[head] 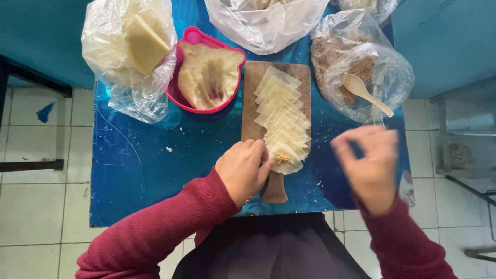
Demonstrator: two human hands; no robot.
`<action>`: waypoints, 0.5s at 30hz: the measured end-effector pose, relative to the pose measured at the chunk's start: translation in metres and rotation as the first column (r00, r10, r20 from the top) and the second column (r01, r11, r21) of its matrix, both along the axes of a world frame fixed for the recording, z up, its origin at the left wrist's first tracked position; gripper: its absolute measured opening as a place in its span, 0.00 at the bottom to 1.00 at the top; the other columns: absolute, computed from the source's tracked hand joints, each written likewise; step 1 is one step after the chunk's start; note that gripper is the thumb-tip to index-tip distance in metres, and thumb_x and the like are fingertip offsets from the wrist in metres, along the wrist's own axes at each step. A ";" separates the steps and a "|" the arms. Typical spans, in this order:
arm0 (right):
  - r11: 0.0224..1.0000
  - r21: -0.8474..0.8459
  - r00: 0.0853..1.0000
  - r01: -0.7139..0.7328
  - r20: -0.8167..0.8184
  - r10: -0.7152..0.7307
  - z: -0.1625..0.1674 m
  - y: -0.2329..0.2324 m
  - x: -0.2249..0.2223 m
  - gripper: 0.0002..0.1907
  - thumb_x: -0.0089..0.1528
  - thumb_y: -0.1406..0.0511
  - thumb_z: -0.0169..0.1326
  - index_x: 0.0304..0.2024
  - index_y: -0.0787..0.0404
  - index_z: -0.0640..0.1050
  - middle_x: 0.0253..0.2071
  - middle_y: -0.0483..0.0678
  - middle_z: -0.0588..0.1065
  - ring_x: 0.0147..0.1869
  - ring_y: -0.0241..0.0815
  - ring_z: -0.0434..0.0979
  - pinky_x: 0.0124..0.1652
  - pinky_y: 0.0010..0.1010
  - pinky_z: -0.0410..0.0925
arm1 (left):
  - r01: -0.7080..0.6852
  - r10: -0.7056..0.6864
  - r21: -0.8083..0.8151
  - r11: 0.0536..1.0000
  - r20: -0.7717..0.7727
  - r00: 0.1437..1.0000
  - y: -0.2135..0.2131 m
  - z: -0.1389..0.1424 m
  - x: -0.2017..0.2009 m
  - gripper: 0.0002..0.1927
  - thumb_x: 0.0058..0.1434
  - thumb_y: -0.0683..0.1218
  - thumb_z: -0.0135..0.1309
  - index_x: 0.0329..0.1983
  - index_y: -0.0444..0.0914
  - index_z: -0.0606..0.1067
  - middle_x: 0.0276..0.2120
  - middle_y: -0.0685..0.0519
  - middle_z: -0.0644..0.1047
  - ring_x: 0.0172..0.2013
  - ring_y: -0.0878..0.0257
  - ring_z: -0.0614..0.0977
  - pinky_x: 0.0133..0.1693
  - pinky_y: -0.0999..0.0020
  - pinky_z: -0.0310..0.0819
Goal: The person folds thin square pastry wrappers by hand on a small wooden board, pressing and arranging folded pieces into an overlapping fan-shaped stack. They occasionally spoon brown filling from a plastic bag onto a wrapper and pinch dough pieces from a bag while continuing to fold and stack the wrappers.
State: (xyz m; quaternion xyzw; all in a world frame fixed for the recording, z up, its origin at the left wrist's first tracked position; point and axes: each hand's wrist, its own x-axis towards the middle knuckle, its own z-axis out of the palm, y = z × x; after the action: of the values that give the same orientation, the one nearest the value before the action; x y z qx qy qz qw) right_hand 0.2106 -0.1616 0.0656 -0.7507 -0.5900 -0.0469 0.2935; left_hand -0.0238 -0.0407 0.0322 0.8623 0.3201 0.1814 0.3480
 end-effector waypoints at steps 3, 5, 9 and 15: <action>0.975 -0.174 0.980 -0.137 -0.165 0.108 -0.011 -0.005 -0.030 0.08 0.54 0.64 0.68 0.33 0.56 0.81 0.36 0.45 0.77 0.43 0.47 0.71 0.46 0.37 0.65 | 0.013 -0.020 0.101 0.995 0.065 0.998 0.001 0.002 0.000 0.10 0.57 0.46 0.61 0.34 0.38 0.72 0.32 0.47 0.76 0.37 0.47 0.78 0.38 0.55 0.74; 0.984 -0.158 0.993 -0.083 -0.096 0.069 -0.018 -0.005 -0.043 0.09 0.54 0.63 0.68 0.34 0.56 0.82 0.36 0.45 0.77 0.43 0.49 0.71 0.45 0.37 0.64 | 0.018 -0.027 0.089 0.996 0.097 0.995 0.000 0.004 -0.001 0.10 0.57 0.45 0.61 0.34 0.38 0.72 0.32 0.47 0.76 0.37 0.47 0.78 0.38 0.56 0.73; 0.992 -0.122 0.998 -0.006 -0.059 -0.002 -0.029 -0.004 -0.057 0.08 0.53 0.63 0.67 0.33 0.56 0.81 0.37 0.44 0.78 0.44 0.48 0.72 0.44 0.38 0.64 | 0.066 -0.065 -0.006 0.998 0.131 0.989 -0.001 0.006 0.001 0.09 0.60 0.44 0.60 0.36 0.38 0.71 0.32 0.48 0.77 0.37 0.49 0.79 0.39 0.57 0.74; 0.984 -0.162 0.962 0.074 -0.249 -0.113 -0.030 -0.012 -0.062 0.06 0.57 0.66 0.66 0.34 0.58 0.81 0.34 0.45 0.78 0.40 0.42 0.75 0.44 0.33 0.66 | 0.072 -0.051 -0.098 0.993 0.197 0.979 -0.004 0.007 0.004 0.10 0.61 0.42 0.58 0.43 0.37 0.71 0.33 0.49 0.78 0.36 0.52 0.82 0.38 0.59 0.75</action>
State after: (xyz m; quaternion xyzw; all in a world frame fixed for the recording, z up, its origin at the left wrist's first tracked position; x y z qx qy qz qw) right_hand 0.1489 -0.1735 0.0353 -0.7976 -0.5125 0.0820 0.3073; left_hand -0.0199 -0.0444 0.0395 0.8305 0.2669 0.2367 0.4278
